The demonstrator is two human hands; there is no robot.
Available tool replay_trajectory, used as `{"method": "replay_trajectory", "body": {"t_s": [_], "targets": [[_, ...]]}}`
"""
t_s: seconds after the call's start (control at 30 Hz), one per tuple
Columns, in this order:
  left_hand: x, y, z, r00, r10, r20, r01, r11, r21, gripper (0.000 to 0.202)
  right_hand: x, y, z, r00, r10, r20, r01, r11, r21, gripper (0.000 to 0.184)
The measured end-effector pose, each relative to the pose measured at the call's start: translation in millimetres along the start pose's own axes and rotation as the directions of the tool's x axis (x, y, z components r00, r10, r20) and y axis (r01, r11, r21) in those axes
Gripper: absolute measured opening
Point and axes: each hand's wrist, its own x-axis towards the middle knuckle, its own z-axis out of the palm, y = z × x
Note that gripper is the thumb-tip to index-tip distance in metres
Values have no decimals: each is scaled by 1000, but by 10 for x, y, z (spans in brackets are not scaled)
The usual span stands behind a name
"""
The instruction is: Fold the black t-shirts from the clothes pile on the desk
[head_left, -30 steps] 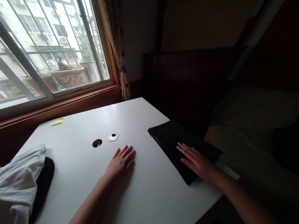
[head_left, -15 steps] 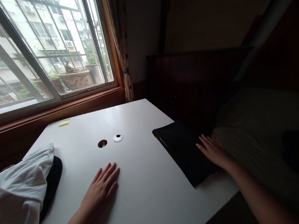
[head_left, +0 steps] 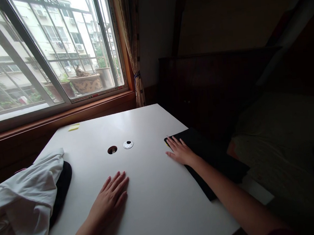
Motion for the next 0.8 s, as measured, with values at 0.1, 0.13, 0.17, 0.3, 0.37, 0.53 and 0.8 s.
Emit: {"method": "replay_trajectory", "body": {"t_s": [0.1, 0.13, 0.17, 0.3, 0.37, 0.53, 0.8], "targets": [[4, -11, 3, 1000, 7, -16, -7, 1000, -4, 58, -8, -34, 71, 999, -34, -41, 32, 999, -33, 77], [6, -14, 4, 1000, 8, -17, -8, 1000, -3, 58, -12, -35, 89, 997, -47, -53, 45, 998, -39, 75], [8, -17, 5, 1000, 10, -15, -10, 1000, -1, 58, -15, -35, 105, 996, -63, -65, 60, 997, -44, 73], [9, -24, 8, 1000, 13, -5, -13, 1000, 10, 58, -25, -62, 139, 990, -105, -94, 101, 993, -54, 67], [8, -26, 9, 1000, 7, 2, -7, 1000, 19, 58, -31, -80, 134, 990, -109, -87, 105, 993, -47, 67], [9, -26, 2, 1000, 15, -4, -15, 1000, 10, 58, -18, 5, 50, 990, -142, -16, 143, 983, 111, 67], [11, -11, -25, 1000, 4, -9, -4, 1000, -23, 57, 170, 742, -91, 996, 91, 9, -90, 954, 286, 63]]}}
